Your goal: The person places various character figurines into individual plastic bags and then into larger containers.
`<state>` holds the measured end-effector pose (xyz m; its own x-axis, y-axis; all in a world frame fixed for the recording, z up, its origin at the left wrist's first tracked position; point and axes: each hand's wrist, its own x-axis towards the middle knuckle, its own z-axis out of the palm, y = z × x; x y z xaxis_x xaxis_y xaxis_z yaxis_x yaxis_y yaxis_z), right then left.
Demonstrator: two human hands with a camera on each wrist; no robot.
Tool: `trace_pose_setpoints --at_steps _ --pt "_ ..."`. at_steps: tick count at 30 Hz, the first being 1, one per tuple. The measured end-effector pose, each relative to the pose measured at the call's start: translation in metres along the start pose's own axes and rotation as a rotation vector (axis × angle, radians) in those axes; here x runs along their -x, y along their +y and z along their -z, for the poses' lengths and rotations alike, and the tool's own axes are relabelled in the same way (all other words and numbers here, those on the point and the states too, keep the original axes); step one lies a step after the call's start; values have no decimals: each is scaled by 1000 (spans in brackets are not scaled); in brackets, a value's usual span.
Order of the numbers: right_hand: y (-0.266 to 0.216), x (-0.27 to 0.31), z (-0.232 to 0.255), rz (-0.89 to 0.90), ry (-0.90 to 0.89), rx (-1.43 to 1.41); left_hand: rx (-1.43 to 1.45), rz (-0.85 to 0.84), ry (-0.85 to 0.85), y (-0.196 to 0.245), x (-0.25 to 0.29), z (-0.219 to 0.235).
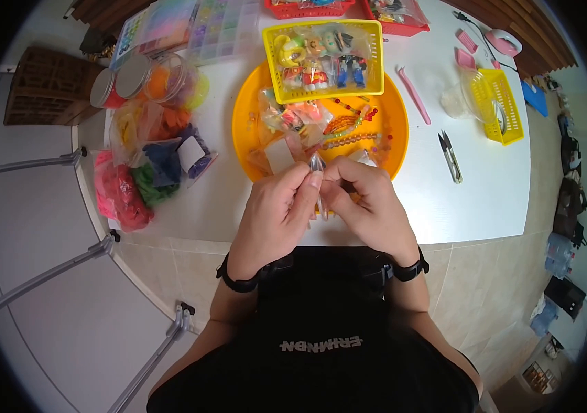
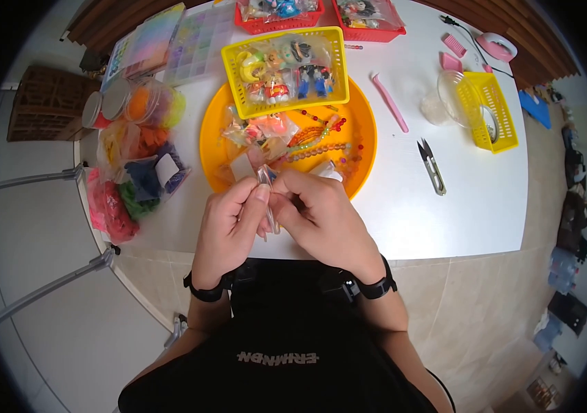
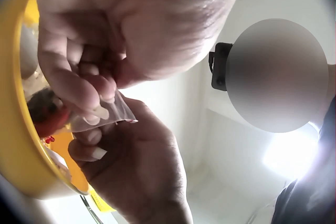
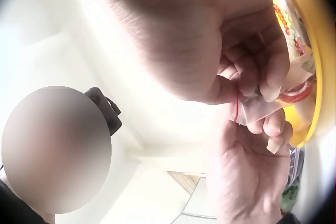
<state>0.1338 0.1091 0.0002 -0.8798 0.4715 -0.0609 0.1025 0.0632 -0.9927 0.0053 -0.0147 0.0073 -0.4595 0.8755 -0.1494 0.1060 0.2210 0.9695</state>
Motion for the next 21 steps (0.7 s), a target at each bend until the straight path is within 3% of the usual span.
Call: trace_pose_setpoints --at_steps 4,13,16,18,19,21 --pt "-3 1 2 -11 -11 -120 37 -96 -21 -6 0 0" --pt "2 -1 -7 2 48 -208 107 -125 36 -2 1 -3" --pt "1 -2 -9 -45 70 -352 196 -124 98 -11 2 -6" --pt "-5 -2 -7 -135 111 -544 385 -171 109 -19 -1 -8" --pt "-5 -2 -7 -112 126 -503 480 -195 115 -20 -2 -8" --pt "-2 0 -6 -69 153 -422 294 -176 129 -11 1 -4"
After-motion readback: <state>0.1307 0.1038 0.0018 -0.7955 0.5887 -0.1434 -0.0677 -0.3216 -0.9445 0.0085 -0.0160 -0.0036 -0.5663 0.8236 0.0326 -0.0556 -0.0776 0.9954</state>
